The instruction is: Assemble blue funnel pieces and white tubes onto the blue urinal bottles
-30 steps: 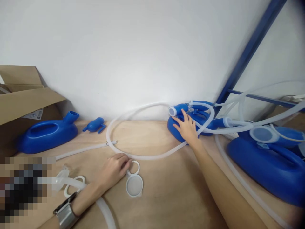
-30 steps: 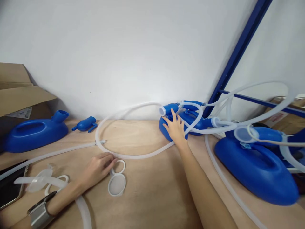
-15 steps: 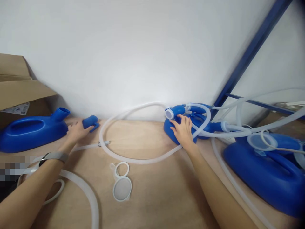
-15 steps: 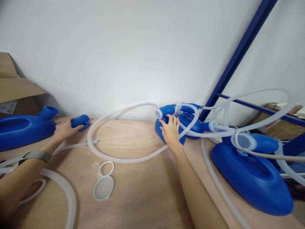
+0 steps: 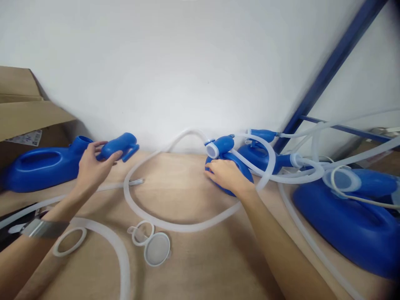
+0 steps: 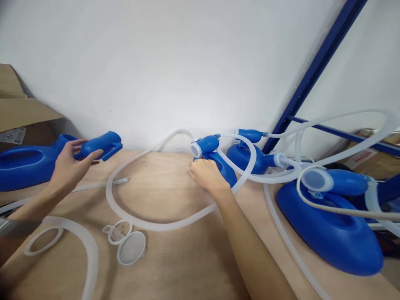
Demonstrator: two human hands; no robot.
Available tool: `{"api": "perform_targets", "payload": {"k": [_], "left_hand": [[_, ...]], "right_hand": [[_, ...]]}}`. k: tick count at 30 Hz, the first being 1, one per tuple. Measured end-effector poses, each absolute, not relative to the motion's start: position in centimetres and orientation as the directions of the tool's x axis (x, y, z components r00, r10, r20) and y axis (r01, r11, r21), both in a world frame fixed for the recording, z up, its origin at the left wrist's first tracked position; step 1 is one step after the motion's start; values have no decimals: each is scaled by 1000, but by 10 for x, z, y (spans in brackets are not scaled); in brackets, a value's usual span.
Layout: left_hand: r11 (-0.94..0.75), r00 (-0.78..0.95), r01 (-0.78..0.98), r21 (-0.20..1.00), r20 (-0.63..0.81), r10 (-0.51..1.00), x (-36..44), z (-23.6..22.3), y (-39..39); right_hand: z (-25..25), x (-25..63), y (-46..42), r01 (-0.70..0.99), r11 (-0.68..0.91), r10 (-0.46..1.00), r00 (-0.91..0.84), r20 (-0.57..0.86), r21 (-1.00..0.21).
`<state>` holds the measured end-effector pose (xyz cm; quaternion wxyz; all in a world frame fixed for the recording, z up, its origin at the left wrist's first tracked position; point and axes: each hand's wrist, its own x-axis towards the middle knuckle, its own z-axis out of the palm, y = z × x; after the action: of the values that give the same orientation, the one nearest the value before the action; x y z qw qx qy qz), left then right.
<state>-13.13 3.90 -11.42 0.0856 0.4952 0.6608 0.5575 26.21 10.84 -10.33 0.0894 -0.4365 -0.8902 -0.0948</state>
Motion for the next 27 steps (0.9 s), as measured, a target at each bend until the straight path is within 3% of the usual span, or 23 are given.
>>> {"api": "perform_targets", "payload": {"k": [2,3,5,7,10,15,19,22,24,25,27], "left_hand": [[-110,-462,564,819,423,780,-110,-122,27],[-115,-438,586,802,432,788,-99,-127,22],[-158,-368,623,766,465,805,-81,-139,15],[-194,-332,625,756,482,811,-70,-151,14],[-204,-362,586,785,478,800,-65,-163,21],[-200,-472,418,886,400,786,-76,-165,31],[-202,-585,216,955,292,756,-85,-167,36],[-204,-592,136,970,244,768,-89,-171,39],[-200,-558,76,977,208,804,-90,-170,39],[-196,-531,48,979,192,826,-89,-168,39],[-189,-466,4,982,169,869,-86,-161,36]], "right_hand": [[-93,247,88,765,644,745,-635,204,32],[-90,238,77,701,711,695,-691,199,-52],[-87,216,54,462,864,500,-839,217,-202],[-94,195,35,240,933,300,-930,214,-269],[-117,172,20,168,971,194,-969,152,-167],[-153,162,21,225,974,222,-967,125,7],[-162,161,24,143,989,131,-965,228,38],[-163,160,27,52,998,45,-973,225,28],[-161,161,32,38,997,53,-972,231,-71],[-160,162,37,56,982,102,-962,255,-183],[-156,166,49,118,845,318,-895,313,-521]]}}
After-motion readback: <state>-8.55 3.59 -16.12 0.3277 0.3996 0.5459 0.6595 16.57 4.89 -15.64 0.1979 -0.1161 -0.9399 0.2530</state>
